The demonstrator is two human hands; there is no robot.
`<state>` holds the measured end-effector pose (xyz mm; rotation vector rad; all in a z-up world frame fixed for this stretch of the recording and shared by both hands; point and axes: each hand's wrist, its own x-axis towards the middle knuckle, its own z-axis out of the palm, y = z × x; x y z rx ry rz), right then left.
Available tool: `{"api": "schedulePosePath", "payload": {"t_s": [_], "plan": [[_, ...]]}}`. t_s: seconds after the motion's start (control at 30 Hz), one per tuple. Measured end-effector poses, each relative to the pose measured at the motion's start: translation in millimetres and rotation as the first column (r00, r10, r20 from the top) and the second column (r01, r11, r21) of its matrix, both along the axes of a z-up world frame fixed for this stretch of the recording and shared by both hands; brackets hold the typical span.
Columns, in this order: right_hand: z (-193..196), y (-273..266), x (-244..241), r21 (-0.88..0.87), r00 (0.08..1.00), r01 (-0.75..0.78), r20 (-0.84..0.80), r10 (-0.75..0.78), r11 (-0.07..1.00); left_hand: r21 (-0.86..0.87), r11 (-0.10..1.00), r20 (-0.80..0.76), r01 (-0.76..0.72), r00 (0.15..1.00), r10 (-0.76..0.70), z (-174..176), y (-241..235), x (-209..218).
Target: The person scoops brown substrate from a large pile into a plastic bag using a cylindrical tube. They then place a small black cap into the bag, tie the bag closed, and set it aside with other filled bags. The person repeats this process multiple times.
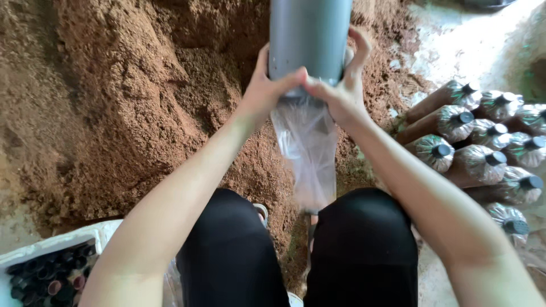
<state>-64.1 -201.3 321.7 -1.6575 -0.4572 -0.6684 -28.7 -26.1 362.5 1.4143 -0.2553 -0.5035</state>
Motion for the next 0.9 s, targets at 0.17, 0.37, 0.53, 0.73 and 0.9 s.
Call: {"api": "schedulePosePath", "payload": {"t_s": [0.17,0.37,0.53,0.73,0.9], "plan": [[57.1,8.7,-9.8,-0.097,0.997,-0.057,-0.061,0.051,0.994,-0.257,0.959,-0.037,-0.117,0.993,0.111,19.3,8.9,-7.7],[48.7,13.7,-26.7,-0.027,0.941,-0.12,-0.322,0.105,0.992,-0.061,0.991,0.013,-0.118,0.993,0.119,8.8,28.0,-44.3],[13.9,28.4,-66.3,0.176,0.844,-0.09,-0.51,0.169,0.98,-0.029,0.979,-0.251,-0.201,0.95,0.187,-45.0,26.1,-38.8],[-63.5,27.8,-93.6,0.161,0.755,0.061,-0.653,0.06,0.985,-0.091,0.956,-0.191,-0.279,0.947,0.259,-104.5,10.4,-72.2],[-92.5,40.3,-111.2,-0.106,0.544,0.22,-0.812,-0.212,0.97,-0.069,0.943,-0.196,-0.327,0.931,0.309,-167.2,3.7,-85.3]]}}
